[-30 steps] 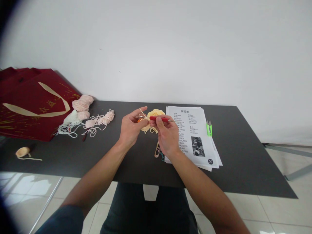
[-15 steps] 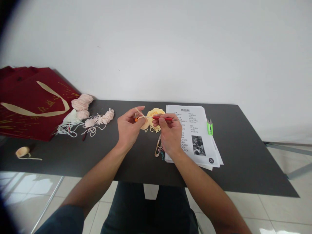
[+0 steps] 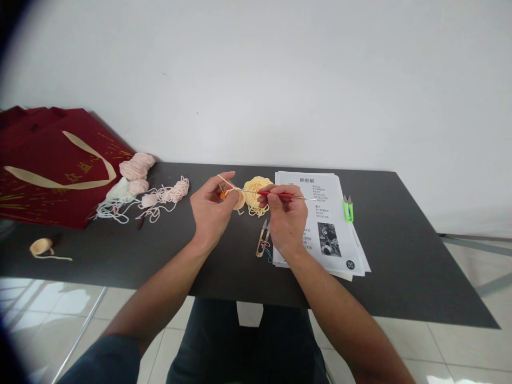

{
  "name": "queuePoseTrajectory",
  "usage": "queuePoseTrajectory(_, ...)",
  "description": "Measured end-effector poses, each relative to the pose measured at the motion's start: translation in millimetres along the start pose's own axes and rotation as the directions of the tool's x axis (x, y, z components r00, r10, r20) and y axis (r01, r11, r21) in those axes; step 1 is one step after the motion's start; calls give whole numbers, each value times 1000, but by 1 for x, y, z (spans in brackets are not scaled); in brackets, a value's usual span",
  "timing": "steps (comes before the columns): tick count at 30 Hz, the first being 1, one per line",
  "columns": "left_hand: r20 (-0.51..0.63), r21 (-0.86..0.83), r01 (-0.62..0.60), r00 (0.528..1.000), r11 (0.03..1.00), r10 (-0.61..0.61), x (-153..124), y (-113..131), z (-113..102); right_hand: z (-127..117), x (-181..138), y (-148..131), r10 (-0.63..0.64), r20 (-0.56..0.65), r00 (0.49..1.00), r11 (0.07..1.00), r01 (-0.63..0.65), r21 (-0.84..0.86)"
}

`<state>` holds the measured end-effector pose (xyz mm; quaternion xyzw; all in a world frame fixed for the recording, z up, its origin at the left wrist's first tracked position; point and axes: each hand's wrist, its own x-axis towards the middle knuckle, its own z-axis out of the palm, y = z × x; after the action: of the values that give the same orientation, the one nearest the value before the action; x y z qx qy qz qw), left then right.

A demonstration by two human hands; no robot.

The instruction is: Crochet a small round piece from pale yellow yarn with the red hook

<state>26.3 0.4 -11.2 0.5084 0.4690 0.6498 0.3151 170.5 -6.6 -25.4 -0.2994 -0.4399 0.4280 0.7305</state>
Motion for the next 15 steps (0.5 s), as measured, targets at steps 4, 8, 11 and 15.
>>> queuePoseTrajectory(4, -41, 12, -3, 999, 1000, 3, -2, 0, 2, 2, -2, 1, -34, -11, 999, 999, 34, -20)
queuePoseTrajectory(8, -94, 66, 4, 996, 998, 3, -3, 3, 4, 7, -6, -1, -81, -38, 996, 993, 78, -89)
queuePoseTrajectory(11, -124, 93, -6, 992, 996, 18, -3, 4, 3, 12, -12, -5, -152, -49, 987, 975, 142, -171)
queuePoseTrajectory(15, -142, 83, 19, 990, 996, -7, -2, 3, 3, 13, -19, -6, -269, 31, 963, 926, 267, -268)
